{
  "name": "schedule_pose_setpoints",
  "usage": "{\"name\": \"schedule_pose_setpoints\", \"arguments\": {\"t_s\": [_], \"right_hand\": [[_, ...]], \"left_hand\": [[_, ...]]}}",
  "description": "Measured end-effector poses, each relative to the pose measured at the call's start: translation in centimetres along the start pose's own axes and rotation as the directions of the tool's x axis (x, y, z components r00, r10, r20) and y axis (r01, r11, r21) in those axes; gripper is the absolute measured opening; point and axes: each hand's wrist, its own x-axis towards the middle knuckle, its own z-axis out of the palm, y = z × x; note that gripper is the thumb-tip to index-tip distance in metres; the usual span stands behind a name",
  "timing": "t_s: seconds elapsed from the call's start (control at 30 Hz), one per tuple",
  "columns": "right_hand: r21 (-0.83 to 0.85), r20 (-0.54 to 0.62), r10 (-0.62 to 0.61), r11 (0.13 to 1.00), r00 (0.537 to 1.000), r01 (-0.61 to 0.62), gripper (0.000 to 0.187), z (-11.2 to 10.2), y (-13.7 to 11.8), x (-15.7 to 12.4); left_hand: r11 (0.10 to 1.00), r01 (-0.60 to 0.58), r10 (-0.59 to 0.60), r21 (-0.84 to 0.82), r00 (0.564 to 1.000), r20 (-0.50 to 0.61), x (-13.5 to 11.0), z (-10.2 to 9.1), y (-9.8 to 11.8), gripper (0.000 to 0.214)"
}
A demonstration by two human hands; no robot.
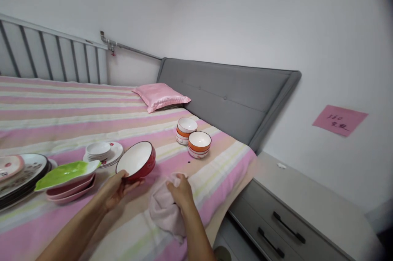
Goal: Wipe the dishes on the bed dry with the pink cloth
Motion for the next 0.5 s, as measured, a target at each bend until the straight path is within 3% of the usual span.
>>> {"name": "schedule_pose_setpoints", "arguments": {"t_s": [0.17,0.3,0.5], "right_hand": [[-0.202,0.139,-0.037,0.977,0.99,0.065,0.057,0.1,-0.8,-1.5],[-0.243,0.169,-0.089,0.961,0.982,0.129,0.055,-0.3,-1.1,-2.1],[-0.204,0.18,-0.108,0.968,0.978,0.145,0.054,-0.5,-0.8,-1.8]], "left_hand": [[0.979,-0.051,0.035,0.198,0.996,0.081,-0.5,4.5,1.5,0.056],[0.95,-0.035,-0.024,0.309,0.983,0.184,0.2,10.0,1.6,0.048],[0.883,-0.064,-0.041,0.465,0.976,0.213,3.2,18.4,0.8,0.023]]}}
